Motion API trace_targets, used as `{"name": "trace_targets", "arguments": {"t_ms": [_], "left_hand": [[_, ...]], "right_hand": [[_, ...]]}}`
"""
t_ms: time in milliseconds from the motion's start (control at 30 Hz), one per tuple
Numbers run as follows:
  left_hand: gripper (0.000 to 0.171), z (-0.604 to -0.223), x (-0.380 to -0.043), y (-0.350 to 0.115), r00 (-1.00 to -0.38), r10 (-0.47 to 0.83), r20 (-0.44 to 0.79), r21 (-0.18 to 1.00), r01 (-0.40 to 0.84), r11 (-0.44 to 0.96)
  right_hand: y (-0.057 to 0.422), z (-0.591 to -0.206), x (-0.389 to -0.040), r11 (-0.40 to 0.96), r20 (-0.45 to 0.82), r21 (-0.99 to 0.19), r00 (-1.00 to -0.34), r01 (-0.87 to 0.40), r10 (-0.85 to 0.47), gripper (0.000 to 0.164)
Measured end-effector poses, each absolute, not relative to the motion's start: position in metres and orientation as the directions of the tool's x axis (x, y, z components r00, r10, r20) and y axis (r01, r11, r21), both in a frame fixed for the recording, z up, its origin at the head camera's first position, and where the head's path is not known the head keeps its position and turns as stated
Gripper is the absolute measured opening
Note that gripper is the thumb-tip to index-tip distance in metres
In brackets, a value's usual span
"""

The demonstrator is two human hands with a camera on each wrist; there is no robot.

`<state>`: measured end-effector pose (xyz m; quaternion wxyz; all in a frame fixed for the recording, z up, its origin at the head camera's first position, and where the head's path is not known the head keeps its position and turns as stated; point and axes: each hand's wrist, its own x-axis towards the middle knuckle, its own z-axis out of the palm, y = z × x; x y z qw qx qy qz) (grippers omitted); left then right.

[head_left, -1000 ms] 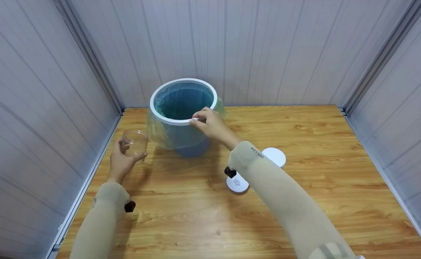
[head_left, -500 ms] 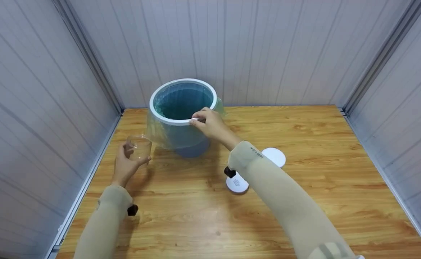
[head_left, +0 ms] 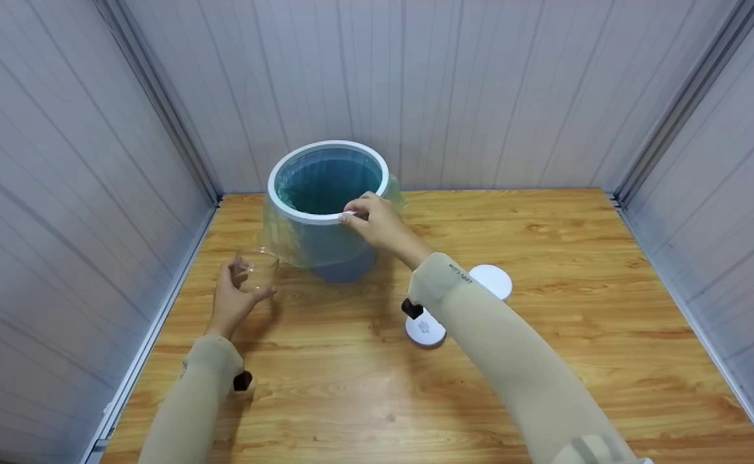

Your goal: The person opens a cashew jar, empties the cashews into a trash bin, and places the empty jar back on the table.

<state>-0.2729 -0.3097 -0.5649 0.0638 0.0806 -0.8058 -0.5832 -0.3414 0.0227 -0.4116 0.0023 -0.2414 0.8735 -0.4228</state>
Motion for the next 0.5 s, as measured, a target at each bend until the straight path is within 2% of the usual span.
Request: {"name": "trace_targets", "arguments": {"t_ms": [500], "left_hand": [[0.076, -0.574, -0.2698, -0.3093, -0.985, -0.17, -0.008, 0.944, -0.064, 0.325]], "right_hand": [[0.0222, -0.4118, -0.3414, 0.515, 0.183, -0.757, -0.887, -0.402, -0.424, 0.029]]}}
